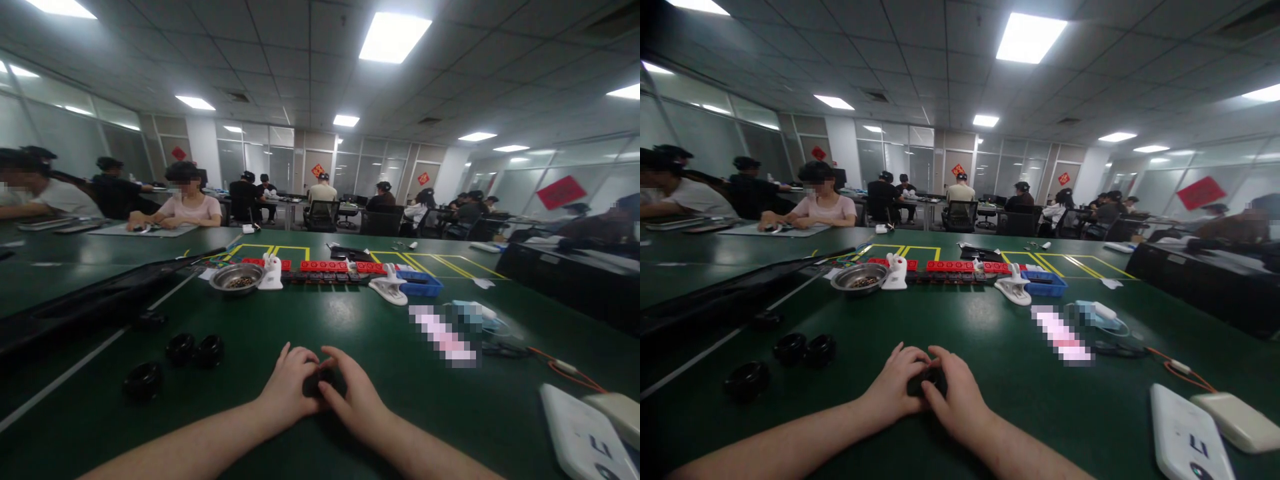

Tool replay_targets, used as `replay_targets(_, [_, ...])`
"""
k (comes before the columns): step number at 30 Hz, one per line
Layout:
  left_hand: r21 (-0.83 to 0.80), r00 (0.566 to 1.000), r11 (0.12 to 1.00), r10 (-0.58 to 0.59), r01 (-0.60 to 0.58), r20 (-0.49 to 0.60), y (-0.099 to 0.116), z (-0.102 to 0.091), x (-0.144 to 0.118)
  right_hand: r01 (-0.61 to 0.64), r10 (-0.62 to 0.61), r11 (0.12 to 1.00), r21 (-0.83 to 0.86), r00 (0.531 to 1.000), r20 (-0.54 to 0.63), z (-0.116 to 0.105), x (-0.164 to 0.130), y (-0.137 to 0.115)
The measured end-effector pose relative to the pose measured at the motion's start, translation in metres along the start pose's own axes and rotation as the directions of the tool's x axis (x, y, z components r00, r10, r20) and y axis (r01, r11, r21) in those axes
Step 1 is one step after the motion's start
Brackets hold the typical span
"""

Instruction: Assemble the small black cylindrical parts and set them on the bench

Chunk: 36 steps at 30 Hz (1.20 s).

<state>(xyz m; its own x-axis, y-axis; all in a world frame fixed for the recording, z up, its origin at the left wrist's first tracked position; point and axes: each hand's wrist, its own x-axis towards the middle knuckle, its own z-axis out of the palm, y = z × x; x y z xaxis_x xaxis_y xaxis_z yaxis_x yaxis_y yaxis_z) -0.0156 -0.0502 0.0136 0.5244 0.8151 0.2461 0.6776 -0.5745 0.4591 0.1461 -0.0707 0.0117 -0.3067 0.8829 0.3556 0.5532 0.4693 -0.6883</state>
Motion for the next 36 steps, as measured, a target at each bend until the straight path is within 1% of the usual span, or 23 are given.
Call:
replay_targets(2, [-0.003, 1.000, 1.000, -0.003, 0.003, -0.004, 0.0003, -0.0008, 0.0006, 0.050, -0.050, 0.999, 0.003, 0.999, 0.015, -0.0008, -0.0023, 0.0010])
replay_targets(3, [-0.003, 1.000, 1.000, -0.007, 0.007, -0.005, 0.0003, -0.0012, 0.0006, 0.058, -0.058, 0.998, -0.013, 0.998, -0.002, -0.0010, -0.0029, 0.0016])
replay_targets(6, [-0.011, 1.000, 0.999, -0.031, 0.031, 0.004, 0.0001, -0.0023, 0.0005, 0.032, -0.040, 0.996, -0.084, 0.995, -0.088, -0.0007, -0.0024, 0.0023])
replay_targets(8, [-0.014, 0.999, 0.999, -0.044, 0.044, 0.009, 0.0000, -0.0023, 0.0003, 0.008, -0.021, 0.994, -0.112, 0.993, -0.114, -0.0003, -0.0009, 0.0014])
replay_targets(10, [-0.012, 0.999, 0.999, -0.049, 0.049, 0.008, -0.0005, -0.0016, 0.0003, 0.030, -0.040, 0.993, -0.111, 0.995, -0.093, -0.0007, -0.0001, 0.0000])
replay_targets(13, [-0.008, 0.999, 0.999, -0.040, 0.040, -0.006, -0.0021, 0.0002, 0.0003, 0.127, -0.129, 0.989, -0.077, 0.992, -0.013, -0.0027, -0.0014, -0.0015])
replay_targets(15, [-0.007, 0.999, 0.999, -0.040, 0.039, -0.007, -0.0035, 0.0010, 0.0003, 0.162, -0.161, 0.985, -0.065, 0.987, 0.022, -0.0039, -0.0030, -0.0014])
replay_targets(17, [-0.006, 0.999, 0.999, -0.041, 0.041, 0.004, -0.0051, 0.0012, 0.0002, 0.145, -0.145, 0.987, -0.070, 0.989, 0.007, -0.0041, -0.0041, -0.0004])
replay_targets(21, [0.002, 1.000, 1.000, -0.025, 0.025, 0.003, -0.0081, 0.0030, -0.0001, 0.071, -0.076, 0.995, -0.071, 0.995, -0.065, -0.0011, -0.0035, 0.0023])
replay_targets(26, [0.019, 1.000, 1.000, -0.023, 0.023, -0.009, -0.0094, 0.0067, 0.0001, 0.005, -0.013, 0.997, -0.083, 0.996, -0.092, 0.0019, -0.0002, 0.0031])
replay_targets(28, [0.016, 1.000, 1.000, -0.022, 0.022, -0.009, -0.0086, 0.0063, 0.0002, 0.035, -0.040, 0.997, -0.065, 0.996, -0.078, 0.0011, 0.0002, 0.0037])
replay_targets(32, [0.010, 1.000, 1.000, -0.022, 0.022, -0.014, -0.0070, 0.0041, 0.0005, 0.158, -0.158, 0.987, 0.008, 0.988, -0.002, -0.0013, -0.0005, 0.0062])
replay_targets(34, [0.009, 1.000, 1.000, -0.028, 0.028, -0.011, -0.0062, 0.0035, 0.0005, 0.144, -0.144, 0.990, 0.003, 0.989, -0.029, -0.0012, -0.0004, 0.0074])
replay_targets(36, [0.006, 0.999, 0.999, -0.035, 0.035, -0.007, -0.0052, 0.0030, 0.0003, 0.097, -0.098, 0.995, -0.018, 0.992, -0.074, -0.0006, 0.0002, 0.0079])
